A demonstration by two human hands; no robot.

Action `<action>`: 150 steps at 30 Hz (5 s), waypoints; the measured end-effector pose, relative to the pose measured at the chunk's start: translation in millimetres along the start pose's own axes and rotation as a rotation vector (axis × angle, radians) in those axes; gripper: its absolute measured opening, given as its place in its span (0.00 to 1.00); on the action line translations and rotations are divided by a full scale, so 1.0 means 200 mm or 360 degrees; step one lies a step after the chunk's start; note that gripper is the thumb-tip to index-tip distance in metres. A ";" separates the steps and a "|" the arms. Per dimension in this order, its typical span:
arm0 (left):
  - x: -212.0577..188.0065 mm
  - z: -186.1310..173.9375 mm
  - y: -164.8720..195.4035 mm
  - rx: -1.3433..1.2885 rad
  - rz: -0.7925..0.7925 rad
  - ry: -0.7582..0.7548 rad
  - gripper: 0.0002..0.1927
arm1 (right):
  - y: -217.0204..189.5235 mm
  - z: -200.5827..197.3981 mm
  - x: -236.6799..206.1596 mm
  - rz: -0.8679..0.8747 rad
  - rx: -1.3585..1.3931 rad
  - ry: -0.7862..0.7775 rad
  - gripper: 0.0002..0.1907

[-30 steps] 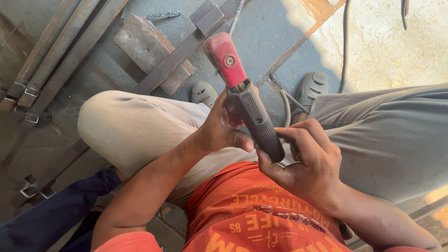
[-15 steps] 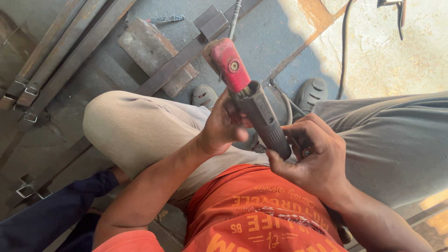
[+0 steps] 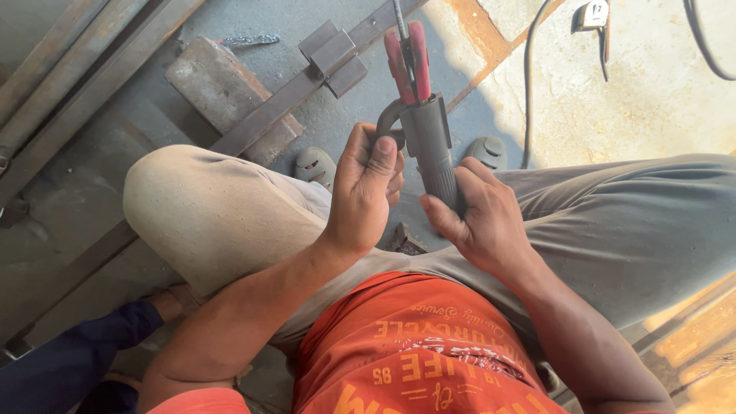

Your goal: The person sits on the floor and uses a screwdriver to adjust screws on a welding torch. They repeatedly tighten and loosen the screws while holding the torch in their left hand.

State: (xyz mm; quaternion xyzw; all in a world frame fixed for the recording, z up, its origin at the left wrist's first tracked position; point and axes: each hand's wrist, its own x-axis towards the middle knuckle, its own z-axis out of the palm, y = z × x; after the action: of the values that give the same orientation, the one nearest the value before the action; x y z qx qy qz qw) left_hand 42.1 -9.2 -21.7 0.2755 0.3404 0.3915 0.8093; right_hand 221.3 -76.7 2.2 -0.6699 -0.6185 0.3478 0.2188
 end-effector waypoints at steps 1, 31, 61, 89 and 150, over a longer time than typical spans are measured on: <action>0.00 0.01 0.00 0.0023 0.0020 0.0040 0.12 | 0.01 0.01 0.00 0.0031 -0.0028 -0.0012 0.21; -0.01 0.13 -0.01 0.0813 0.0592 0.0007 0.13 | 0.10 0.00 0.06 -0.0295 0.0291 0.0300 0.35; 0.04 -0.04 -0.02 -0.0258 0.0242 -0.0132 0.20 | -0.19 0.09 -0.07 -0.0005 -0.0623 0.0438 0.24; 0.06 -0.02 -0.04 -0.0026 0.0108 -0.0381 0.25 | -0.20 -0.19 -0.08 -0.0093 0.0887 0.0663 0.06; 0.02 0.04 0.05 0.0738 0.0590 -0.0292 0.22 | -0.11 -0.17 -0.07 -0.0286 0.0200 0.0603 0.10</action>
State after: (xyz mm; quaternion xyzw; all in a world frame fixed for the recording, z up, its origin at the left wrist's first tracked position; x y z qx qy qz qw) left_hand 44.6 -2.3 -10.2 0.5444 0.2900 0.4178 0.6670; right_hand 231.2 -83.5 43.5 -0.6505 -0.6006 0.2327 0.4025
